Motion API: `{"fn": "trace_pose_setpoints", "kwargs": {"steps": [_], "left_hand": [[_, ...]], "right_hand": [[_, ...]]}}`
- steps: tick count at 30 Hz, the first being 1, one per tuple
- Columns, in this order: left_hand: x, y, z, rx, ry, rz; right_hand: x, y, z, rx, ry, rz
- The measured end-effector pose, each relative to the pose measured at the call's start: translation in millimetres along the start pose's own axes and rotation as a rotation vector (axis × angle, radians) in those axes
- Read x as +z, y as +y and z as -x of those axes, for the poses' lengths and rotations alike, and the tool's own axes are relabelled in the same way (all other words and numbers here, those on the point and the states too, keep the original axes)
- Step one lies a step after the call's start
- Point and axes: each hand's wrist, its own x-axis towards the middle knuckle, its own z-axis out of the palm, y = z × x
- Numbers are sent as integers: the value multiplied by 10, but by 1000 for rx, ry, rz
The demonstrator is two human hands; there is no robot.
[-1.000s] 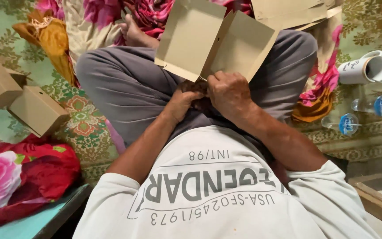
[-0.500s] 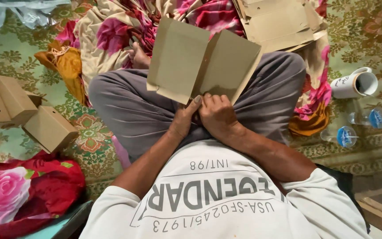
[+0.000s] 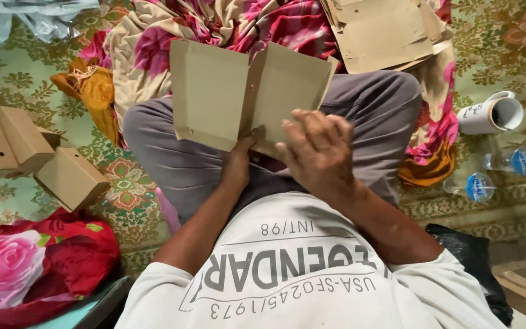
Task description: Assembling small cardboard boxes by folding templates and tucking in tabs while sitting on the floor.
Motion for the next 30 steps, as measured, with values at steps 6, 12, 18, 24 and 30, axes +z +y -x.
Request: {"fn": "trace_pose_setpoints", "kwargs": {"steps": [6,12,18,24,30], "left_hand": [[48,117,122,126,-101,17],[-59,-38,3,168,-193,-14],[65,71,12,229,-315,-30],[59,10,-15,200,-318,33],[39,63,14,218,-296,-7]], "right_hand": [[-391,447,25,373,180,-265],[-303,391,174,739,-25,-975],[-305,185,197,618,-50,-1081],[-379,72,166,486,0,-1015],[-540,82,54,362,-49,-798]]}}
